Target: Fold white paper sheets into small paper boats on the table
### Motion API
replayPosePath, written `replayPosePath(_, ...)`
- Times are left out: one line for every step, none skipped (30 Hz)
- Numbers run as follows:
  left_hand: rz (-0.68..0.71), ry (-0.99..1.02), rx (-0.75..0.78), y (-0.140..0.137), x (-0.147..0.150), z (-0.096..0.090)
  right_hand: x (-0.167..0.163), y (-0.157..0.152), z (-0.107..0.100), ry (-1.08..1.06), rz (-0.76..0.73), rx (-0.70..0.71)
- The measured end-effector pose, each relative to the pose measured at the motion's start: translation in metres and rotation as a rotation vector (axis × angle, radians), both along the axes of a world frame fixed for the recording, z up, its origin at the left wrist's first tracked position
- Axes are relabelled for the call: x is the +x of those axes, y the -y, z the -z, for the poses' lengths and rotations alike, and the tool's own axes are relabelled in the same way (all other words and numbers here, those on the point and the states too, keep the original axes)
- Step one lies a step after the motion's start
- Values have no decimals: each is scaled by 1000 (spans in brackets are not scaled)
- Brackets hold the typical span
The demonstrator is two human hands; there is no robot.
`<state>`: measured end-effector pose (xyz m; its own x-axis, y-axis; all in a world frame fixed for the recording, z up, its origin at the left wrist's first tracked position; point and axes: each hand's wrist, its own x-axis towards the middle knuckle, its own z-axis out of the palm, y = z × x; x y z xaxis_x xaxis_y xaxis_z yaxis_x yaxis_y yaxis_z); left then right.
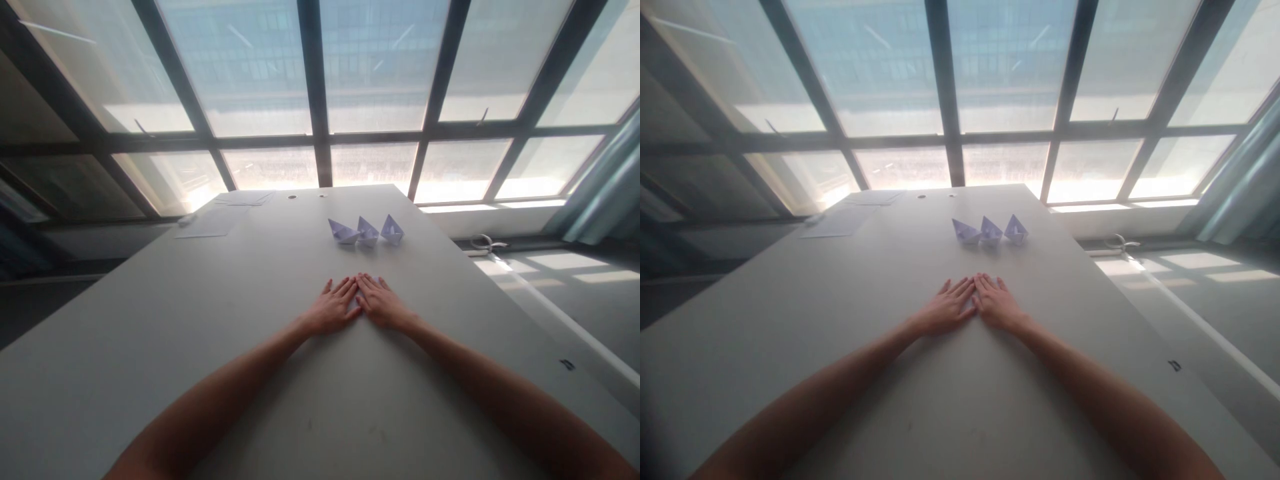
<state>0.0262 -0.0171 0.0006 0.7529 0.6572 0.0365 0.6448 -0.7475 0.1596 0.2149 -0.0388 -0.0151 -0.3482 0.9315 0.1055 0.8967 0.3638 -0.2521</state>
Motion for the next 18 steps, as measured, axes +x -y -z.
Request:
replayPosePath(-15,-5,-2,0,0,1,1,0,-1,9,13,-7)
replayPosePath(-32,-10,-4,-1,-1,2,1,0,-1,18,28,-14)
replayPosePath(-50,-14,-5,-1,-1,3,1,1,-2,25,44,-22)
replayPosePath(-67,-18,-6,-1,-1,4,2,1,-2,32,61,-28)
replayPosePath(-81,-22,-5,-1,-2,5,2,1,-2,36,77,-34)
replayPosePath(-96,-25,-2,-1,-2,6,3,1,-2,40,93,-38)
replayPosePath(-114,-28,3,0,-3,6,4,0,-2,43,107,-41)
replayPosePath(-138,-31,13,1,-3,7,4,0,-1,46,123,-43)
replayPosePath(-166,-35,24,2,-3,7,5,0,-1,51,139,-44)
replayPosePath(-198,-41,35,4,-3,7,6,-1,0,56,154,-42)
replayPosePath(-232,-47,45,5,-3,8,6,-1,0,62,171,-39)
replayPosePath(-264,-55,51,6,-3,8,6,-1,0,69,187,-34)
replayPosePath(-294,-63,54,7,-3,8,7,-1,0,75,202,-30)
replayPosePath(-322,-70,53,8,-3,9,7,-1,0,81,216,-28)
replayPosePath(-346,-77,50,9,-3,9,6,-1,0,85,230,-28)
replayPosePath(-367,-80,44,9,-3,10,6,-1,0,86,243,-30)
replayPosePath(-380,-81,38,8,-4,11,6,-1,1,85,255,-31)
replayPosePath(-383,-77,34,8,-4,11,7,-1,1,82,265,-31)
